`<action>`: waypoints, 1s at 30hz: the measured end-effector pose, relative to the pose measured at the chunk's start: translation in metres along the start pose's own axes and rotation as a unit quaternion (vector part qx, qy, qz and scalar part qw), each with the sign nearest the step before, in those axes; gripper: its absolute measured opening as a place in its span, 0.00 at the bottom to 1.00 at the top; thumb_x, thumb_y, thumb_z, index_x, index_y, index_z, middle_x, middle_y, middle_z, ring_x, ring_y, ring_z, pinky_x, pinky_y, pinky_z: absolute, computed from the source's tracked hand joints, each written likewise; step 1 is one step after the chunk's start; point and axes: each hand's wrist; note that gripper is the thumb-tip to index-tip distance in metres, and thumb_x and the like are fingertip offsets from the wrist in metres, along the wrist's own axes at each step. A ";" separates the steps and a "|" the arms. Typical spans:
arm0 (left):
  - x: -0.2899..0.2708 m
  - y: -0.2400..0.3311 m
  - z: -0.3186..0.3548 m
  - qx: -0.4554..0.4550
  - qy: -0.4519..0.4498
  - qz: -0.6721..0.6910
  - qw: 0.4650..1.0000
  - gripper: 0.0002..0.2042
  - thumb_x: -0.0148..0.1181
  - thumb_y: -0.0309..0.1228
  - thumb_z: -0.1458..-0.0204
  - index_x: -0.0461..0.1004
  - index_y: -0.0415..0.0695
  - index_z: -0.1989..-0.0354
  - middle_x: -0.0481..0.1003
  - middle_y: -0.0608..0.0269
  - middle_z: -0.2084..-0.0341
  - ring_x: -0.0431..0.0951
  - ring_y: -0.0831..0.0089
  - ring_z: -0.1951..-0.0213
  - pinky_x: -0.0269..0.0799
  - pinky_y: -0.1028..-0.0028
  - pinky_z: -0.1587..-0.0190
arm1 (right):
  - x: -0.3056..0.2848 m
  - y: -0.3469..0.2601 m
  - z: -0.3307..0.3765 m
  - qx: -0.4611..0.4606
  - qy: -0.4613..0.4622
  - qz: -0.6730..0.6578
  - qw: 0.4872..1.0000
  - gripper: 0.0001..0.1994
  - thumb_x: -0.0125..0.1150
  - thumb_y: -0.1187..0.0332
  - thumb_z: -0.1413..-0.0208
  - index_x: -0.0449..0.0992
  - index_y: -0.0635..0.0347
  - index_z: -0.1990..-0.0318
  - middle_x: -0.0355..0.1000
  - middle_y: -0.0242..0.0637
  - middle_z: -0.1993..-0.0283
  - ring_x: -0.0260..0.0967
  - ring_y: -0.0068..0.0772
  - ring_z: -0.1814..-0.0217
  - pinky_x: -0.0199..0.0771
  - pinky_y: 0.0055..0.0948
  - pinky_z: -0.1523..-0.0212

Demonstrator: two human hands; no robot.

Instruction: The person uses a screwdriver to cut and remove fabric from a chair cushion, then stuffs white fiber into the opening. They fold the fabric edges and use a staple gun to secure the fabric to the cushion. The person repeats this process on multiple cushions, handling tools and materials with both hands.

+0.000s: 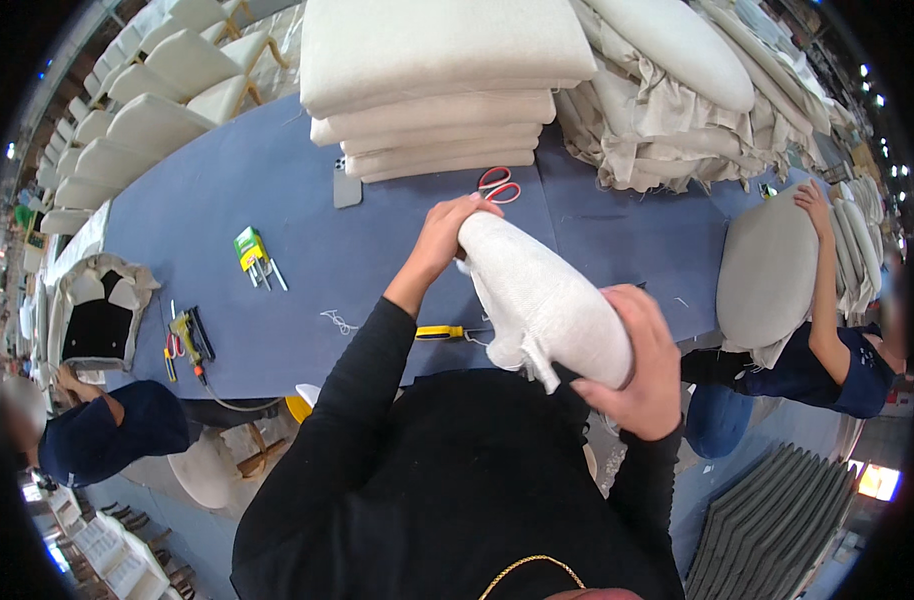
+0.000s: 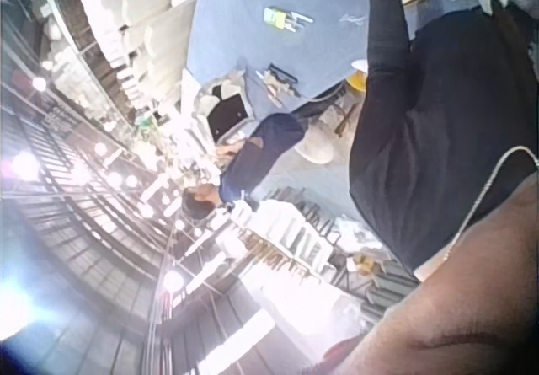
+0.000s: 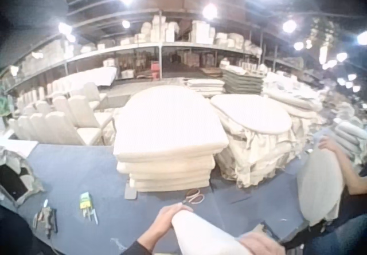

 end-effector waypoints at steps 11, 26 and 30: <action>0.036 0.077 0.019 0.139 -0.066 -0.156 0.976 0.23 0.46 0.46 0.31 0.76 0.36 0.67 0.77 0.50 0.69 0.74 0.52 0.61 0.66 0.59 0.50 | 0.010 -0.011 -0.001 0.050 -0.004 -0.063 0.997 0.43 0.74 0.68 0.64 0.73 0.63 0.31 0.80 0.53 0.38 0.81 0.54 0.36 0.76 0.43 0.33; 0.087 0.182 0.054 0.192 -0.165 -0.283 0.925 0.18 0.42 0.39 0.27 0.74 0.40 0.63 0.73 0.53 0.64 0.71 0.54 0.55 0.61 0.59 0.40 | 0.042 -0.009 0.009 0.057 0.078 -0.084 0.992 0.47 0.80 0.66 0.63 0.68 0.64 0.29 0.73 0.56 0.32 0.76 0.63 0.33 0.77 0.47 0.36; 0.093 0.179 0.059 0.229 -0.138 -0.261 0.928 0.13 0.46 0.37 0.30 0.75 0.43 0.61 0.72 0.55 0.65 0.69 0.53 0.59 0.60 0.57 0.44 | 0.040 -0.009 0.006 0.076 0.067 -0.081 0.992 0.46 0.79 0.67 0.62 0.69 0.64 0.29 0.75 0.56 0.34 0.77 0.63 0.36 0.79 0.47 0.38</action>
Point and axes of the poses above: each hand's wrist, its own z-axis away from the middle knuckle, its own x-axis out of the palm, y = z × x
